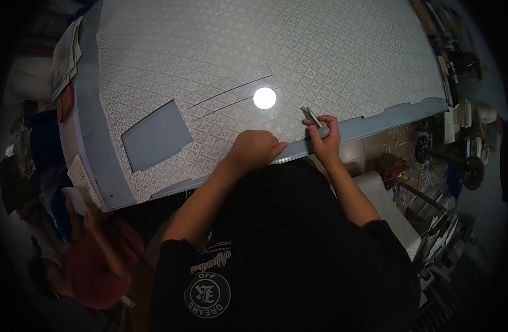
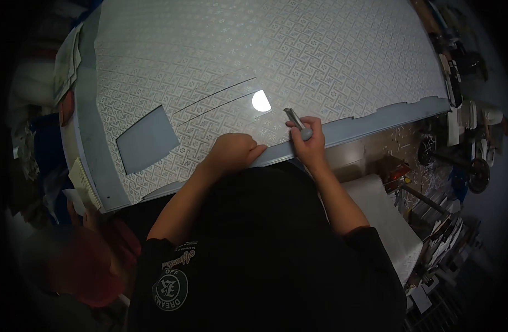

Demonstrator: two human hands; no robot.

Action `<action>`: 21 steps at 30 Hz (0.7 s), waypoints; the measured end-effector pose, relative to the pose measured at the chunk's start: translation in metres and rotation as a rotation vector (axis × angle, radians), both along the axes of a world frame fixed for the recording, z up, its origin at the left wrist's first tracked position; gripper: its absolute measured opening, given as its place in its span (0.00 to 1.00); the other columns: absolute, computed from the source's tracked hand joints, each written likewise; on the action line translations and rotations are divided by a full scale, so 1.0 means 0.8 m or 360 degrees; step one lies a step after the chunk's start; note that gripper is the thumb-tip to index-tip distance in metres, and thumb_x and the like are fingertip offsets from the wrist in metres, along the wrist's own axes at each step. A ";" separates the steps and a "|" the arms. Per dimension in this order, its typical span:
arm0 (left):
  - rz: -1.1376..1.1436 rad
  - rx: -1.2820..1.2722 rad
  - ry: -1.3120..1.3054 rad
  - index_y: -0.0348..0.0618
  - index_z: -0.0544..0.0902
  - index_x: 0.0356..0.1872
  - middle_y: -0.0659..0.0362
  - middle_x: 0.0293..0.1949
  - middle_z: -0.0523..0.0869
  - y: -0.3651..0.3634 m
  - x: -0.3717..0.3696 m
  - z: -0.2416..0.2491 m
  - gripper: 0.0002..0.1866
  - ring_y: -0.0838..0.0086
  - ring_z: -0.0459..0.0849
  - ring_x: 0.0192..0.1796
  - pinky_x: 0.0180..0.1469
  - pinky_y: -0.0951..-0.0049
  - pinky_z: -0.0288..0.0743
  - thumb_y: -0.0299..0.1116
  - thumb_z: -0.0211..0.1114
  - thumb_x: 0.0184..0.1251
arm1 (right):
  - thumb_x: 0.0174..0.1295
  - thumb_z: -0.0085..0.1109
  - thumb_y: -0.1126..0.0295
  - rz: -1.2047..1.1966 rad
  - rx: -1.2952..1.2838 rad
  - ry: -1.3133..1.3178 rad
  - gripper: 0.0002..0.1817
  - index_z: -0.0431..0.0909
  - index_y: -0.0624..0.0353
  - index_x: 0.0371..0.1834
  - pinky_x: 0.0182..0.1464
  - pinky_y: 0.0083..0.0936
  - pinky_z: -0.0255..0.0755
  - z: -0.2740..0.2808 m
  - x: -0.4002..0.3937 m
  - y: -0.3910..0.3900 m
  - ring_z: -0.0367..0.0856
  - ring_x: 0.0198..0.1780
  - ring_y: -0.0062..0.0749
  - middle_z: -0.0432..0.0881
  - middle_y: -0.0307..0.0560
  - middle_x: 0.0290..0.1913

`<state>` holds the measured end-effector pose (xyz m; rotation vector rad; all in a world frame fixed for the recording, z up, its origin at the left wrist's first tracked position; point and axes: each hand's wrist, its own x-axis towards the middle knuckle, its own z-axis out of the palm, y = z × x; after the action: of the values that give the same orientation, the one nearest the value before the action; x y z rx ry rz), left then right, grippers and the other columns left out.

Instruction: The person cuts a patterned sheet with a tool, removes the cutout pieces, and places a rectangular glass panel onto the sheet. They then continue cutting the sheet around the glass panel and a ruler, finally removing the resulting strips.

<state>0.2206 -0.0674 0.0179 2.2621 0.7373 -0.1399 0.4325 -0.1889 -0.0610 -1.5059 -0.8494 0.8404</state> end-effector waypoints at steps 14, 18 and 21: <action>0.0013 -0.0027 0.0146 0.40 0.86 0.26 0.49 0.27 0.86 0.000 -0.013 -0.008 0.24 0.50 0.86 0.33 0.37 0.53 0.77 0.50 0.63 0.75 | 0.70 0.63 0.75 -0.0032 -0.0049 0.0034 0.14 0.69 0.62 0.53 0.53 0.26 0.79 -0.018 -0.002 0.001 0.88 0.49 0.28 0.92 0.50 0.47; 0.0000 -0.0033 0.0111 0.40 0.86 0.26 0.48 0.27 0.86 0.000 -0.011 -0.010 0.24 0.50 0.86 0.33 0.37 0.53 0.77 0.50 0.63 0.75 | 0.70 0.63 0.76 -0.0026 -0.0077 -0.0015 0.14 0.69 0.62 0.53 0.53 0.26 0.80 -0.017 -0.003 0.001 0.88 0.49 0.27 0.92 0.50 0.48; -0.0016 -0.0040 0.0139 0.40 0.86 0.26 0.48 0.27 0.86 0.001 -0.010 -0.009 0.24 0.49 0.86 0.33 0.36 0.54 0.77 0.50 0.63 0.75 | 0.70 0.63 0.76 -0.0043 -0.0063 0.0008 0.14 0.69 0.62 0.53 0.52 0.25 0.79 -0.014 -0.002 0.000 0.88 0.48 0.27 0.91 0.50 0.48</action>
<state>0.2122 -0.0666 0.0108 2.2480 0.7655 -0.2529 0.4312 -0.1886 -0.0721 -1.5463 -0.8113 0.8451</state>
